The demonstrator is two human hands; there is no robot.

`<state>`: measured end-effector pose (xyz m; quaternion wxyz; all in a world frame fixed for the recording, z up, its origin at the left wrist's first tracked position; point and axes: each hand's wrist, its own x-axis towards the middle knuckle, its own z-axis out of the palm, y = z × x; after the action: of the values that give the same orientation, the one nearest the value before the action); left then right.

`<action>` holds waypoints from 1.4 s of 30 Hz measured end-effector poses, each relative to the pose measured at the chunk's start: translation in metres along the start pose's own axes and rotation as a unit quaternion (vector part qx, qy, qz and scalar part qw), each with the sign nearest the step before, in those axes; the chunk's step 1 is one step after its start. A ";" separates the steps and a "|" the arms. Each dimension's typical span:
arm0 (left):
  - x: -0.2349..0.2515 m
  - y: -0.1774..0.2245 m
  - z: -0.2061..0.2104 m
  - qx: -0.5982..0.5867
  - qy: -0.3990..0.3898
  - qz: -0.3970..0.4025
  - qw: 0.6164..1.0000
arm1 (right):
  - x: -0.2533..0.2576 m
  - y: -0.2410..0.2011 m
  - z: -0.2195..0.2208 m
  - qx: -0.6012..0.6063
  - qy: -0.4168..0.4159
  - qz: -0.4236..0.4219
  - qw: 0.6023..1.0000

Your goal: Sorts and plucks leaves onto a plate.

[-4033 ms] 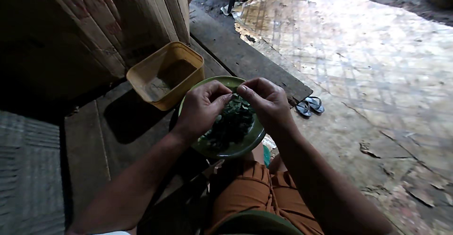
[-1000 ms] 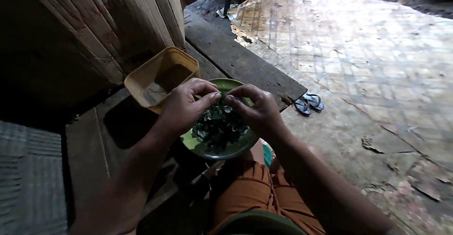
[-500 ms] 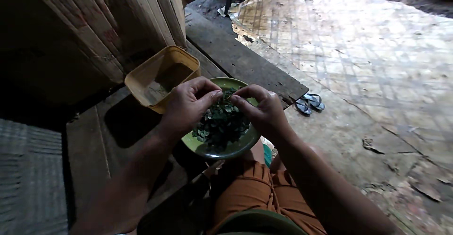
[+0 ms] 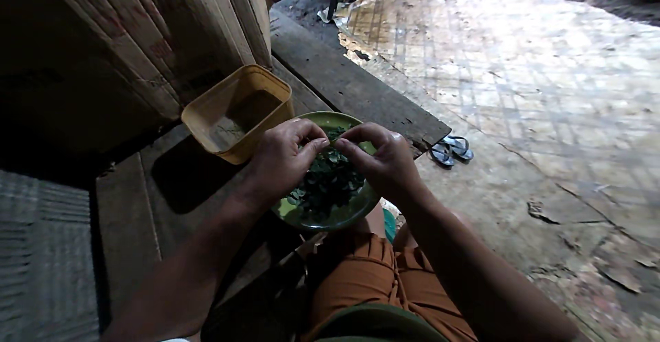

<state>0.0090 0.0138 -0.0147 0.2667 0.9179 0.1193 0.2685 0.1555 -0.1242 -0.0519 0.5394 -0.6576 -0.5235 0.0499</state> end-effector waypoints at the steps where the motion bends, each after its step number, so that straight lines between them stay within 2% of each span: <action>1: 0.001 -0.001 -0.001 0.007 0.000 0.001 1.000 | 0.000 0.001 0.000 -0.002 0.000 0.002 1.000; 8: 0.004 -0.008 -0.009 0.007 0.002 -0.039 0.999 | 0.001 0.001 0.001 -0.001 0.011 0.044 0.999; 12: 0.001 -0.002 -0.003 -0.048 -0.029 -0.018 0.998 | 0.002 0.002 0.004 0.003 0.005 0.023 1.000; 14: 0.001 -0.004 0.001 -0.049 -0.016 -0.011 0.999 | 0.001 0.001 0.005 0.005 0.003 0.019 1.000; 20: 0.001 -0.004 -0.004 0.018 -0.005 0.001 1.000 | 0.000 0.003 0.003 -0.003 0.001 0.007 1.000; 24: 0.008 -0.014 -0.029 0.079 0.054 -0.040 0.995 | -0.003 0.006 -0.002 -0.046 -0.007 0.021 0.999; 28: 0.015 -0.044 -0.054 0.198 0.114 -0.086 0.970 | -0.008 0.003 -0.002 -0.106 -0.095 -0.025 0.989; 32: 0.014 -0.063 -0.055 0.273 0.101 -0.130 0.948 | -0.013 0.001 -0.006 -0.124 -0.099 -0.037 0.987; 34: 0.014 -0.058 -0.046 0.267 0.082 -0.087 0.956 | -0.016 0.001 -0.009 -0.129 -0.079 -0.032 0.988; 38: 0.015 -0.041 -0.007 0.187 0.013 0.070 0.980 | -0.021 0.003 -0.012 -0.128 -0.048 -0.013 0.991; 40: 0.014 -0.039 0.008 0.177 -0.041 0.102 0.978 | -0.024 0.002 -0.011 -0.125 -0.035 -0.005 0.992; 42: 0.014 -0.038 0.015 0.181 -0.083 0.095 0.975 | -0.028 0.003 -0.008 -0.118 -0.023 -0.006 0.993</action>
<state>0.0262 0.0444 -0.0407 0.0788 0.9772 0.0553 0.1892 0.1501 -0.1498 -0.0642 0.4459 -0.7122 -0.5421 -0.0001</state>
